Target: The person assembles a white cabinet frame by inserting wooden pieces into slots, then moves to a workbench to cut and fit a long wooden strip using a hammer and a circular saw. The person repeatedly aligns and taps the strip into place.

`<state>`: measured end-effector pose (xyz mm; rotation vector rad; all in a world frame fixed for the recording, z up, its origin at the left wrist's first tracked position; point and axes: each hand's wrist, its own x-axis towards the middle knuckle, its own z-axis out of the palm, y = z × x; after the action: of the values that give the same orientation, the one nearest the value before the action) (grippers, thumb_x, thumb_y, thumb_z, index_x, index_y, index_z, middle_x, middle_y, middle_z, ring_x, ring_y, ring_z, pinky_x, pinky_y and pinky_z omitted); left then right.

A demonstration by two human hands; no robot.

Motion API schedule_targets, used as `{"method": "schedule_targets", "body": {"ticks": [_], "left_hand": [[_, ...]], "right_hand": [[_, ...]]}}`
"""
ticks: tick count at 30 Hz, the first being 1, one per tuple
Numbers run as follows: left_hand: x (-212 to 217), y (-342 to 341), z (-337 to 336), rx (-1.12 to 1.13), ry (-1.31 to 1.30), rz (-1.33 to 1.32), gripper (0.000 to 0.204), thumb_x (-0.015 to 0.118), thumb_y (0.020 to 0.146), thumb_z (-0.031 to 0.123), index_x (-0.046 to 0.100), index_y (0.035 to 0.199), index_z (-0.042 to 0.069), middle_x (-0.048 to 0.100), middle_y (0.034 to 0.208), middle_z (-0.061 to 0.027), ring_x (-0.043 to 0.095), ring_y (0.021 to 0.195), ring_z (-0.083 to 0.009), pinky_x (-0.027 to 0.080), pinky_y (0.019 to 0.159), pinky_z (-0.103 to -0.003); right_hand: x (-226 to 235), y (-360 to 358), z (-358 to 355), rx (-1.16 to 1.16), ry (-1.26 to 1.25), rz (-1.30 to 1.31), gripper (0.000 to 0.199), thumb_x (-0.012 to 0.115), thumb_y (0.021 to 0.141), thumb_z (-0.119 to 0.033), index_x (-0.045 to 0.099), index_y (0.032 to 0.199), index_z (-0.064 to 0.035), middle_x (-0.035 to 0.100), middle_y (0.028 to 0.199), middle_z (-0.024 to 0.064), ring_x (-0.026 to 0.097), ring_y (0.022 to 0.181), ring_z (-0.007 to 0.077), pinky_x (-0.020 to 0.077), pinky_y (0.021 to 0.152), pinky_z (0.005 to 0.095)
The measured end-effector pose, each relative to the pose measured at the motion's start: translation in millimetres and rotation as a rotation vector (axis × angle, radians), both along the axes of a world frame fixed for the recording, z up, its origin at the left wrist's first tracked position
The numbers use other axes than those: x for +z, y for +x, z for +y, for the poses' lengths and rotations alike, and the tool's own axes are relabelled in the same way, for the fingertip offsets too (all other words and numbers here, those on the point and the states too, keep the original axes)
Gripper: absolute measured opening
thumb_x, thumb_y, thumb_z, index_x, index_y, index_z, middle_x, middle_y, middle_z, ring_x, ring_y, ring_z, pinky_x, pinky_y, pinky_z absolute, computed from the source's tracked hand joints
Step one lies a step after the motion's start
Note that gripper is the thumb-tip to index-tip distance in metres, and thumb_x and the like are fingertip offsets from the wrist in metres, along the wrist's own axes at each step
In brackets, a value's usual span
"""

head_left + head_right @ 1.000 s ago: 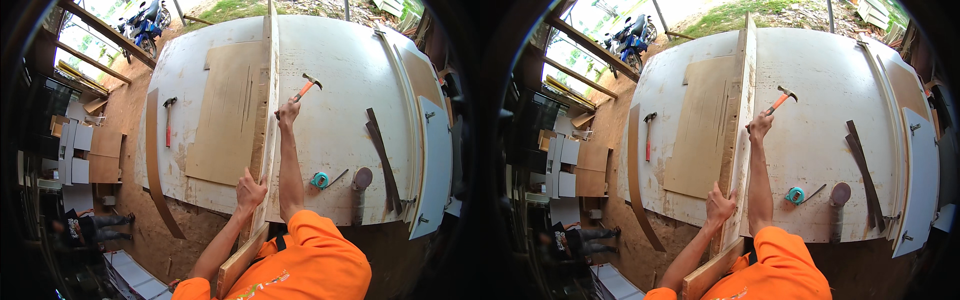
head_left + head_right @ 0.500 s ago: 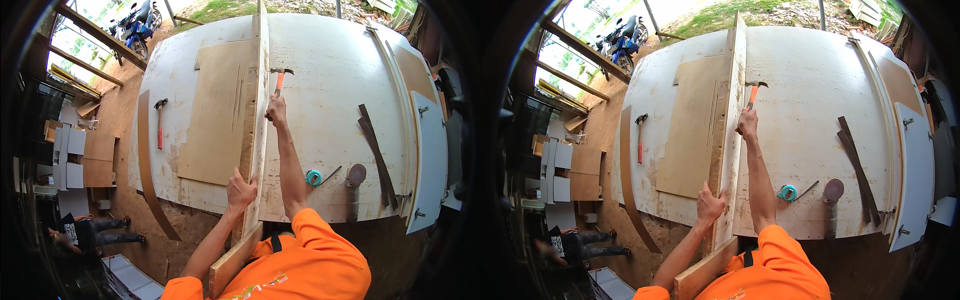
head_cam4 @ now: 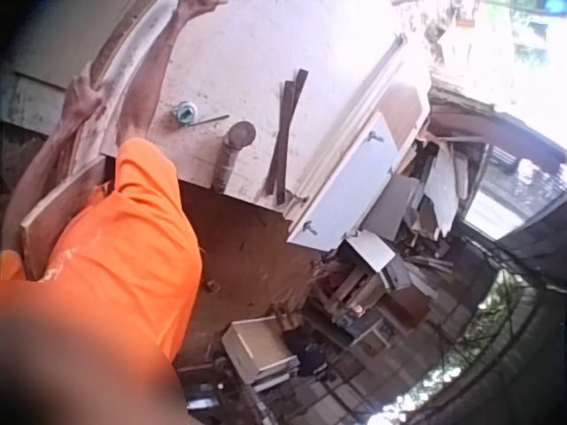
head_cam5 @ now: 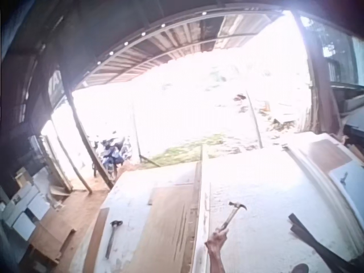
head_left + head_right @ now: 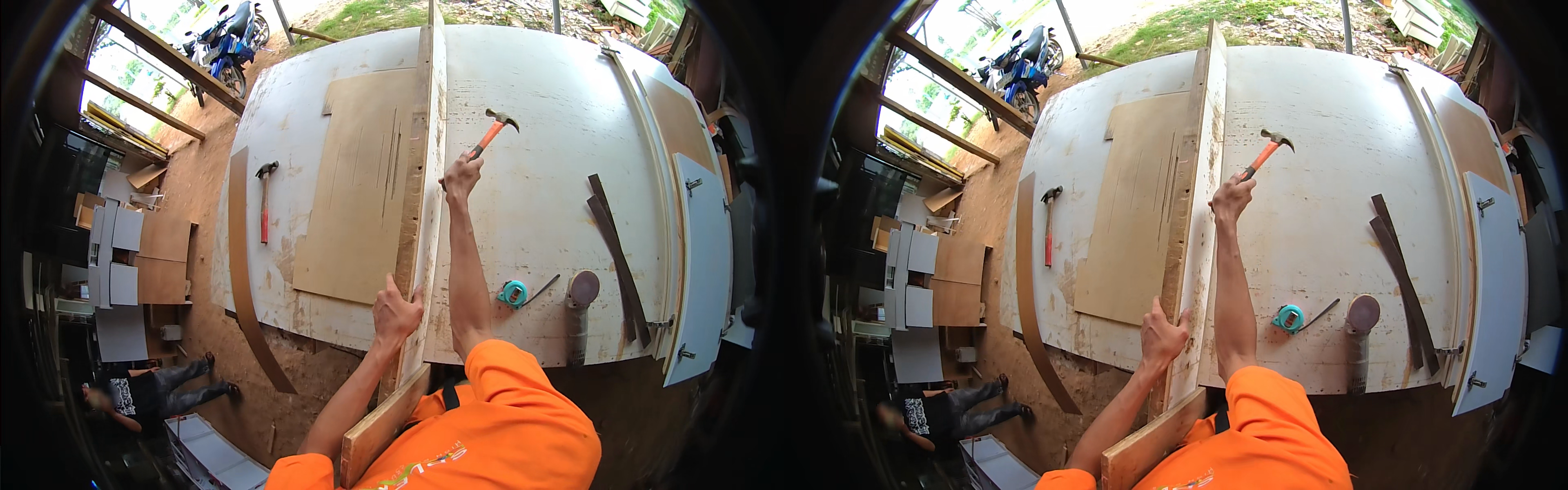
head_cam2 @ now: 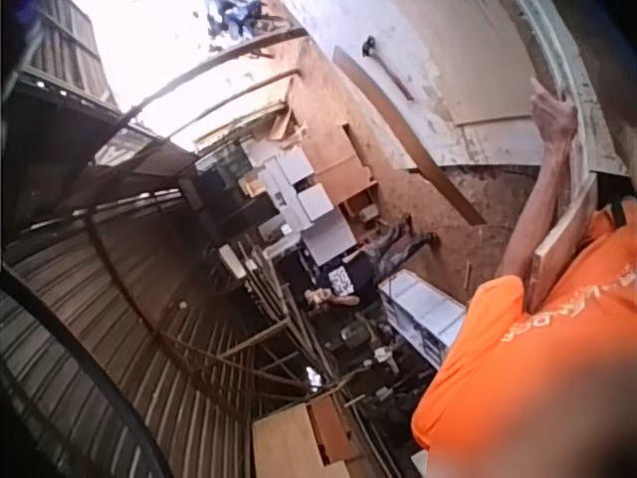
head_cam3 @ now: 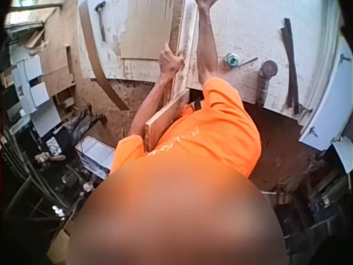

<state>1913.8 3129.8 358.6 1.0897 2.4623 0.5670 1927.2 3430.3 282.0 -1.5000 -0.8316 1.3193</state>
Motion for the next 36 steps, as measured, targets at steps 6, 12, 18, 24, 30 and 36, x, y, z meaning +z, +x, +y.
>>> {"method": "schedule_targets", "body": {"ticks": [6, 12, 18, 24, 30, 36], "left_hand": [[-0.5, -2.3, 0.4, -0.016, 0.022, 0.012, 0.073, 0.072, 0.087, 0.033, 0.049, 0.132, -0.020, 0.067, 0.095, -0.0396, 0.069, 0.093, -0.0515, 0.055, 0.087, -0.053], [2.3, 0.3, 1.3, 0.003, 0.006, 0.026, 0.074, 0.072, 0.087, 0.033, 0.048, 0.132, -0.021, 0.068, 0.094, -0.0385, 0.069, 0.093, -0.0514, 0.055, 0.086, -0.052], [1.4, 0.9, 0.7, -0.012, 0.013, 0.078, 0.074, 0.072, 0.087, 0.033, 0.048, 0.132, -0.021, 0.068, 0.094, -0.0388, 0.069, 0.093, -0.0508, 0.056, 0.086, -0.051], [0.2, -0.3, -0.1, -0.012, -0.008, 0.042, 0.075, 0.072, 0.087, 0.033, 0.048, 0.132, -0.021, 0.067, 0.096, -0.0401, 0.069, 0.094, -0.0510, 0.056, 0.086, -0.051], [-0.5, -1.8, -1.3, -0.032, 0.004, 0.043, 0.075, 0.071, 0.087, 0.034, 0.047, 0.132, -0.022, 0.067, 0.095, -0.0402, 0.069, 0.093, -0.0510, 0.055, 0.086, -0.051], [-3.5, -4.2, -6.9, -0.035, 0.074, 0.033, 0.075, 0.071, 0.087, 0.032, 0.047, 0.133, -0.022, 0.068, 0.092, -0.0384, 0.069, 0.090, -0.0511, 0.056, 0.085, -0.052]], "right_hand": [[0.3, 14.7, 9.5, 0.200, -0.111, -0.098, 0.043, 0.046, 0.104, -0.033, 0.050, 0.110, 0.0100, 0.063, 0.090, 0.0234, 0.067, 0.061, 0.0300, 0.0560, 0.043, 0.0391], [-17.7, 3.3, 6.1, 0.428, -0.136, -0.069, 0.042, 0.043, 0.104, -0.032, 0.050, 0.110, 0.0093, 0.065, 0.088, 0.0234, 0.067, 0.058, 0.0312, 0.0582, 0.046, 0.0412], [-11.5, 9.9, 1.3, 0.043, -0.024, -0.038, 0.042, 0.043, 0.105, -0.031, 0.048, 0.112, 0.0091, 0.063, 0.084, 0.0213, 0.066, 0.058, 0.0284, 0.0585, 0.045, 0.0406], [-12.4, 11.6, 1.6, 0.236, -0.049, -0.046, 0.032, 0.048, 0.103, -0.032, 0.045, 0.104, 0.0001, 0.051, 0.068, 0.0059, 0.052, 0.046, 0.0167, 0.0539, 0.041, 0.0378], [-13.3, 44.7, 11.3, 0.435, -0.096, 0.093, 0.029, 0.048, 0.104, -0.030, 0.047, 0.101, -0.0006, 0.051, 0.064, 0.0053, 0.052, 0.045, 0.0170, 0.0499, 0.040, 0.0361], [14.2, 162.8, -45.8, 0.251, 0.093, -0.060, 0.024, 0.053, 0.102, -0.026, 0.049, 0.105, -0.0020, 0.050, 0.062, 0.0038, 0.052, 0.043, 0.0149, 0.0468, 0.038, 0.0334]]}}
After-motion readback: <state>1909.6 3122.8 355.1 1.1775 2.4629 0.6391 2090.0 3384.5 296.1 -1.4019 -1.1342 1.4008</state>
